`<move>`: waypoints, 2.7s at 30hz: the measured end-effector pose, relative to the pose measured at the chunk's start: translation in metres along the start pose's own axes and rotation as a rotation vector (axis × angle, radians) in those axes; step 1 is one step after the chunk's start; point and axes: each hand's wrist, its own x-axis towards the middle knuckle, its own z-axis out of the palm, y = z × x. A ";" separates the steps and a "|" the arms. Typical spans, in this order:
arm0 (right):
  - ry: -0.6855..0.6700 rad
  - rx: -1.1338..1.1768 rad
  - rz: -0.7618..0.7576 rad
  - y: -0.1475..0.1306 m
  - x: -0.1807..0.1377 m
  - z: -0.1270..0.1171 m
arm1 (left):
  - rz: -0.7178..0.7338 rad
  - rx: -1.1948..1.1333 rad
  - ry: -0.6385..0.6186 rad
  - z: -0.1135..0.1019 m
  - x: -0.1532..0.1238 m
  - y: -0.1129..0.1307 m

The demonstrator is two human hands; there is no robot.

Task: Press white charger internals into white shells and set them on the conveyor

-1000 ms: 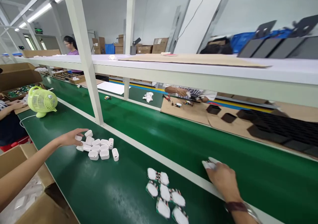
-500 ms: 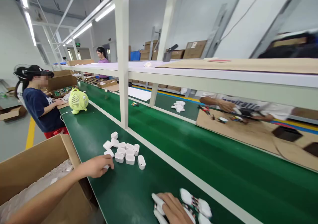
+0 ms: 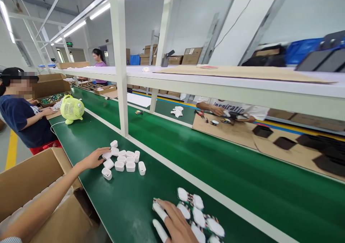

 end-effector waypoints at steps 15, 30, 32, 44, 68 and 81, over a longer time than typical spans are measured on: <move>-0.116 0.131 0.108 -0.011 -0.002 -0.019 | 0.232 0.040 0.106 0.014 0.010 0.004; -0.097 0.036 0.046 -0.026 0.002 -0.015 | 0.224 -0.018 -0.016 0.005 -0.001 0.024; -0.077 0.024 0.032 -0.025 -0.002 -0.017 | 0.170 -0.035 0.054 0.003 -0.003 0.030; 0.100 -0.129 0.100 -0.014 0.010 -0.034 | 0.146 0.107 0.115 0.014 -0.020 0.036; -0.094 0.011 0.361 -0.057 -0.002 0.012 | 0.530 -0.248 -0.194 0.155 0.021 0.159; -0.020 0.113 0.359 -0.048 0.005 -0.014 | 0.451 -0.339 -0.179 0.166 0.004 0.145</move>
